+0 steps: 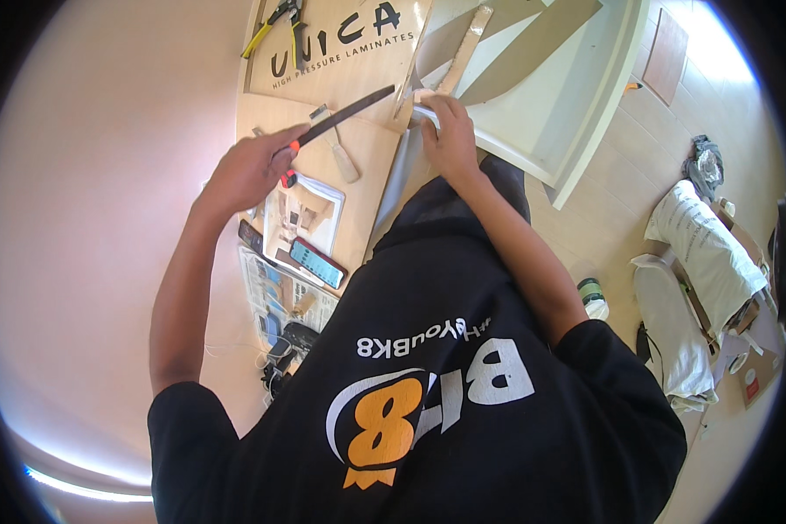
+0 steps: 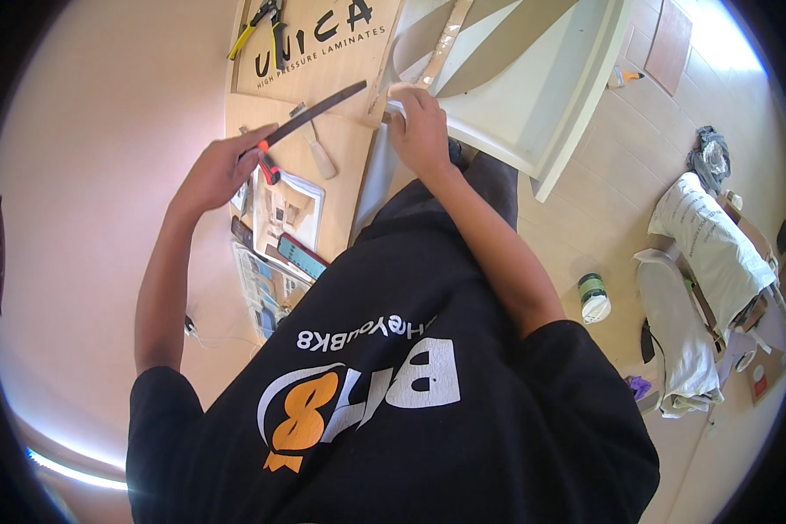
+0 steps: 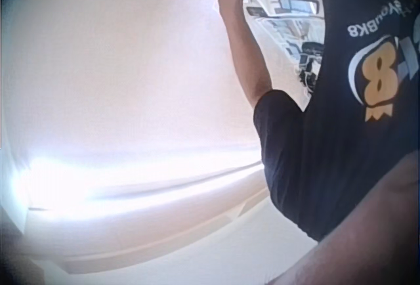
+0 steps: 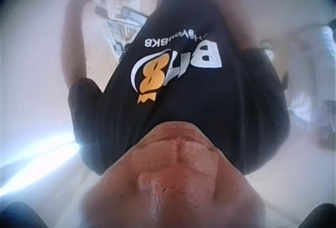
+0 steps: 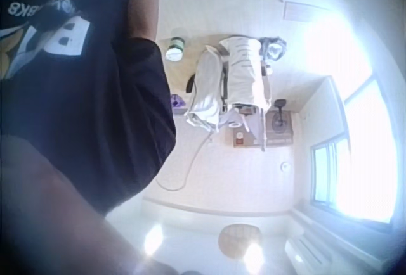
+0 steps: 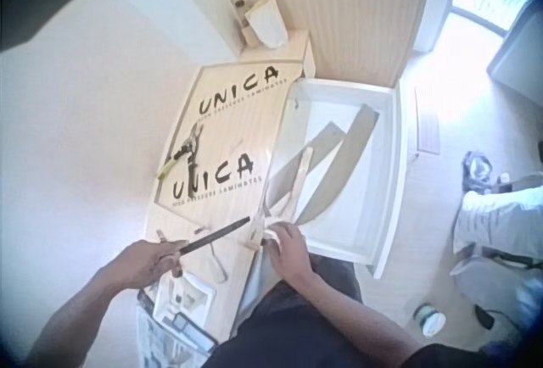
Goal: The person trims excess laminate from a white cabinet door using pliers and a flat metal tool. They retrieve tools from a purple bag and a blue backpack, then repeatedly cut and scrape the laminate edges to remove overhang.
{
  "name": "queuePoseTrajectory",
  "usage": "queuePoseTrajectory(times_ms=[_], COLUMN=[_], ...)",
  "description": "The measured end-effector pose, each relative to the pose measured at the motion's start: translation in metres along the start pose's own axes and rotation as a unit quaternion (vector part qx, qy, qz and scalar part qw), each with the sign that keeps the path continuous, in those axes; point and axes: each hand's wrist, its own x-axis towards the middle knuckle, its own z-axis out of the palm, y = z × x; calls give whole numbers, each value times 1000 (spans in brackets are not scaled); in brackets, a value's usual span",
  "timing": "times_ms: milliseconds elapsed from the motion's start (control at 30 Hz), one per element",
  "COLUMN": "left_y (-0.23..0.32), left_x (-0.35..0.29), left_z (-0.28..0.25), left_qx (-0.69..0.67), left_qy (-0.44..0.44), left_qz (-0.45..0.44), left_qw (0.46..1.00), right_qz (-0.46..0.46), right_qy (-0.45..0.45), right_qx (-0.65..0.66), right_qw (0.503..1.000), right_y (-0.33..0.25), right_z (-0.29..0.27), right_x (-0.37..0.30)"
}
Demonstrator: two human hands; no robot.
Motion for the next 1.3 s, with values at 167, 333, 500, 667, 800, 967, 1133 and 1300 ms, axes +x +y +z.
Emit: queuePoseTrajectory(times_ms=[167, 333, 500, 667, 800, 967, 1133, 1300], left_y=[-9, -7, -4, -2, 5, 18, 18, 31], left_x=[-13, -16, -14, -13, -8, 7, 11, 27], left_z=[26, 38, 39, 47, 33, 9, 12, 18], left_qx=[-88, -34, -16, 28, 65, 106, 116, 149], left_qy=[-21, -18, -33, -17, -34, -94, -92, -90], left_qz=[-42, -16, -33, -23, -4, -10, 3, 54], left_qw=[995, 999, 999, 999, 997, 990, 989, 983], right_qz=[191, 377, 508, 471, 498, 465, 485, 468], right_qy=[-129, -123, -119, -103, -78, -79, -23, -11], right_qx=[96, 322, 434, 420, 457, 515, 460, 490], right_qw=[968, 860, 734, 769, 733, 716, 743, 736], right_y=[2, 1, -3, -22, -28, -26, -30, -17], right_z=[-2, 30, 37, 55, 68, 67, 78, 83], right_x=[-14, -16, -10, -5, 0, 3, -4, -5])
